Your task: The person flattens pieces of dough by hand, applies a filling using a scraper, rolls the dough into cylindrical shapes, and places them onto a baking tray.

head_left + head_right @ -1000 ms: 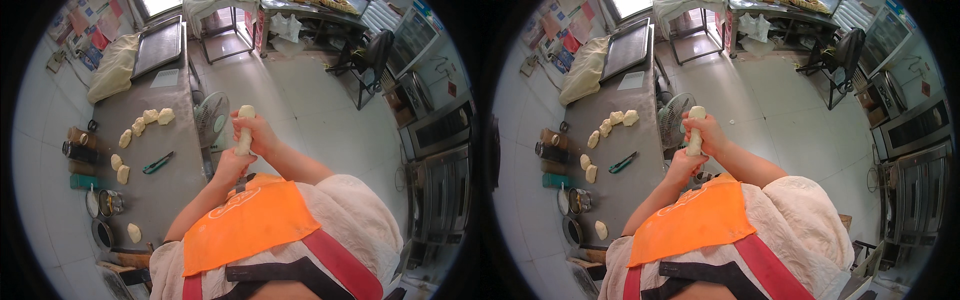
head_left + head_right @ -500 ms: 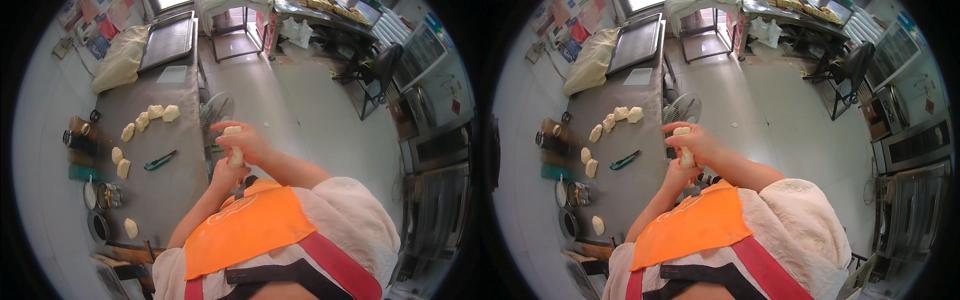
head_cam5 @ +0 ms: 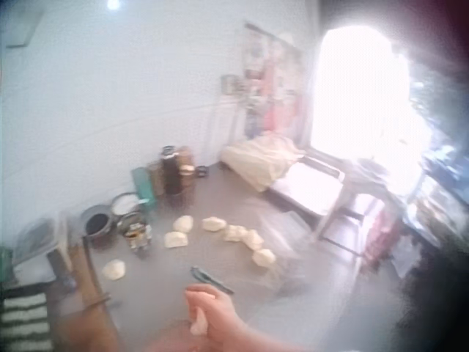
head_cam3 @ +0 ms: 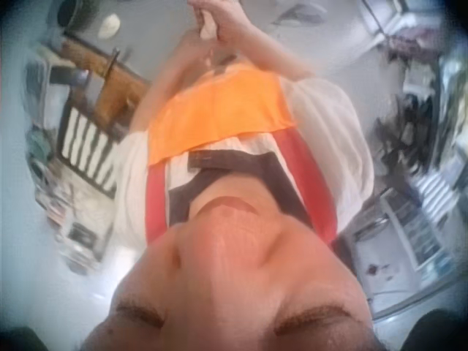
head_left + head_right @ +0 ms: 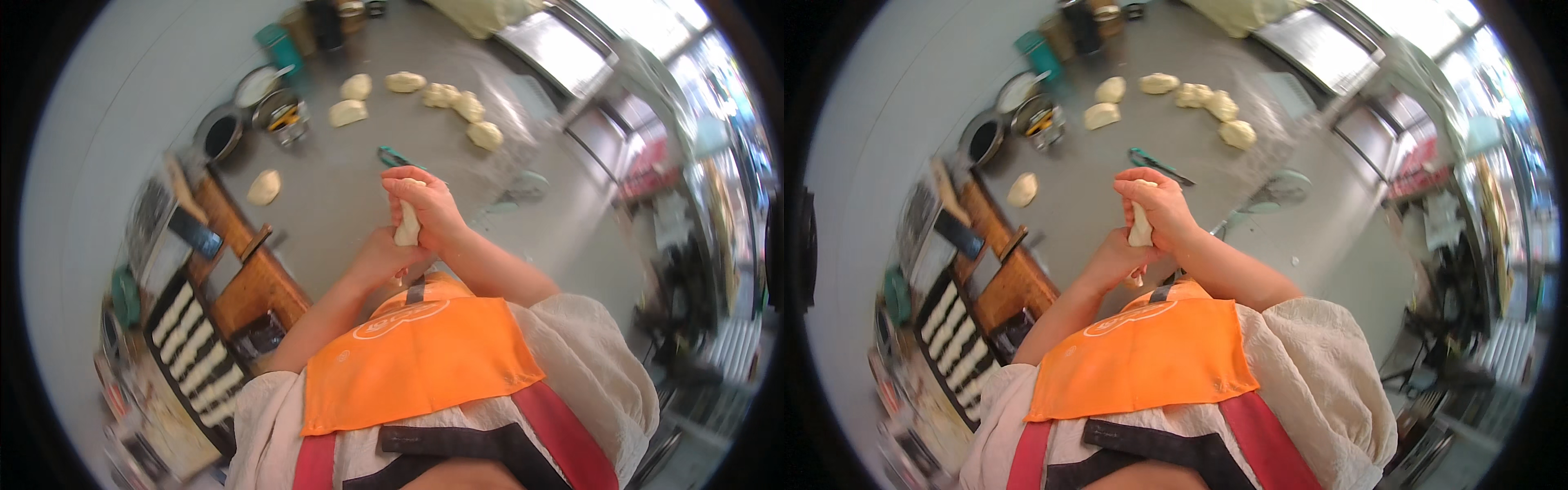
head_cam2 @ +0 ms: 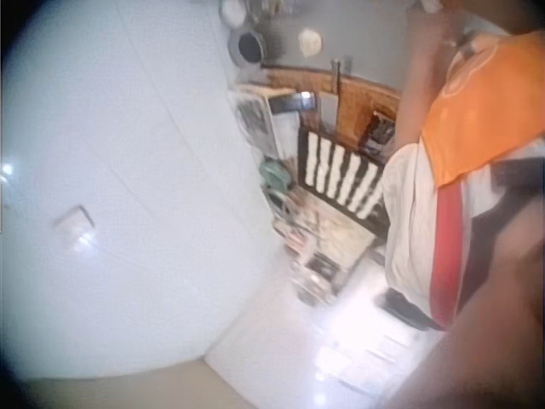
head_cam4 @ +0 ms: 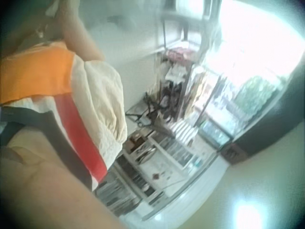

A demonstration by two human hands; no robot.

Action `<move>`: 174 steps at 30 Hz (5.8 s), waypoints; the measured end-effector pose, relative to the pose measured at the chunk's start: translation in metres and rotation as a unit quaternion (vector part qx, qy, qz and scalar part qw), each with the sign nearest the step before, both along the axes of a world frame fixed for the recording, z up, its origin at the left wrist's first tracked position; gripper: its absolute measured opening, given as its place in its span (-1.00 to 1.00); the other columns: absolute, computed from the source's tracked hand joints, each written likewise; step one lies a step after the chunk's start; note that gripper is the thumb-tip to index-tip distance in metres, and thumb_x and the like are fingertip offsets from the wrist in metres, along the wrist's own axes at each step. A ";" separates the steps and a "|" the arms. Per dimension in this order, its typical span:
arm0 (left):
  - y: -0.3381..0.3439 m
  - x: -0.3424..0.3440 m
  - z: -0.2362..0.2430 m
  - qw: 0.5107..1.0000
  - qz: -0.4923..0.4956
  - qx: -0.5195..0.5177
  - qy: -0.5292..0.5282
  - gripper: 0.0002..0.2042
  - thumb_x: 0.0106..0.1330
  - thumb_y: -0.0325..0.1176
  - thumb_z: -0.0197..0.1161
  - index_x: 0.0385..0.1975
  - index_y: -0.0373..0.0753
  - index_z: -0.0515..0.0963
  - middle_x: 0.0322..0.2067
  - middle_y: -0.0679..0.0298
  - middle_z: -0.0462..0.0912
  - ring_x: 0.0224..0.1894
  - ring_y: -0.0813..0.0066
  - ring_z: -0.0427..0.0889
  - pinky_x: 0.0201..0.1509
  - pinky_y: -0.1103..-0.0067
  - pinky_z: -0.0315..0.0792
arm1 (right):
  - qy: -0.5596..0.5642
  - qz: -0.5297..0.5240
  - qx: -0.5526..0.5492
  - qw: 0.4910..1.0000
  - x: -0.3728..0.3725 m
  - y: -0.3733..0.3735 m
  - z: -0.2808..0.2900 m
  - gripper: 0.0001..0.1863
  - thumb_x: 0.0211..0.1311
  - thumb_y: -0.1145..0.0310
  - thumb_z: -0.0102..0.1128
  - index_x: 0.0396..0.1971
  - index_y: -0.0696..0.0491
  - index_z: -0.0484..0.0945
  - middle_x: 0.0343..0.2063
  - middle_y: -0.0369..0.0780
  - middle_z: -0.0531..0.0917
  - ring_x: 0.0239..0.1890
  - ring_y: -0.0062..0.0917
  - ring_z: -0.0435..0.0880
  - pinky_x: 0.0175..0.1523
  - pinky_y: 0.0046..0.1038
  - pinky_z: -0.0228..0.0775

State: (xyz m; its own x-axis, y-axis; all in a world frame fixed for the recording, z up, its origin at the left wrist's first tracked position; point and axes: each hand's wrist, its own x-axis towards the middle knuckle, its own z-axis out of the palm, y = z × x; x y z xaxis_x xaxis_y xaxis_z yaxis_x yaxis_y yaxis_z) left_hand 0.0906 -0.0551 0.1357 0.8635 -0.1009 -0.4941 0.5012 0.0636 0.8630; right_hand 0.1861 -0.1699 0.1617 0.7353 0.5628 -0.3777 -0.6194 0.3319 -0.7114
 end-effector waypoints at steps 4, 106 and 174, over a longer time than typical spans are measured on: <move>0.042 -0.019 -0.027 0.956 0.033 0.254 -0.142 -0.54 0.01 -0.22 0.56 -0.12 -0.26 0.58 -0.36 0.26 0.63 -0.34 0.30 0.67 -0.27 0.40 0.53 | 0.002 0.051 0.064 0.997 0.010 0.032 -0.050 -0.73 0.22 0.44 0.31 -0.11 0.21 0.58 -0.53 -0.28 0.57 -0.49 -0.56 0.55 -0.35 -0.47 0.41; 0.292 -0.677 -0.084 0.437 0.793 0.297 0.305 -0.49 -0.03 0.02 0.54 -0.33 -0.37 0.68 -0.32 -0.05 0.75 -0.15 0.02 0.74 0.00 0.30 0.58 | -0.746 0.432 0.059 0.503 -0.594 0.357 -0.117 -0.65 0.02 0.50 0.34 -0.15 0.09 0.47 -0.17 -0.11 0.53 -0.02 -0.15 0.55 0.01 -0.20 0.53; 0.254 0.079 -0.105 0.736 0.180 0.645 0.099 -0.48 0.27 -0.31 0.36 0.26 -0.07 0.44 0.28 0.04 0.39 0.36 -0.14 0.27 0.33 0.25 0.40 | -0.227 0.096 -0.296 0.923 0.130 0.098 -0.077 -0.81 0.20 0.39 0.32 -0.31 0.21 0.70 -0.62 -0.28 0.60 -0.65 -0.65 0.48 -0.55 -0.55 0.34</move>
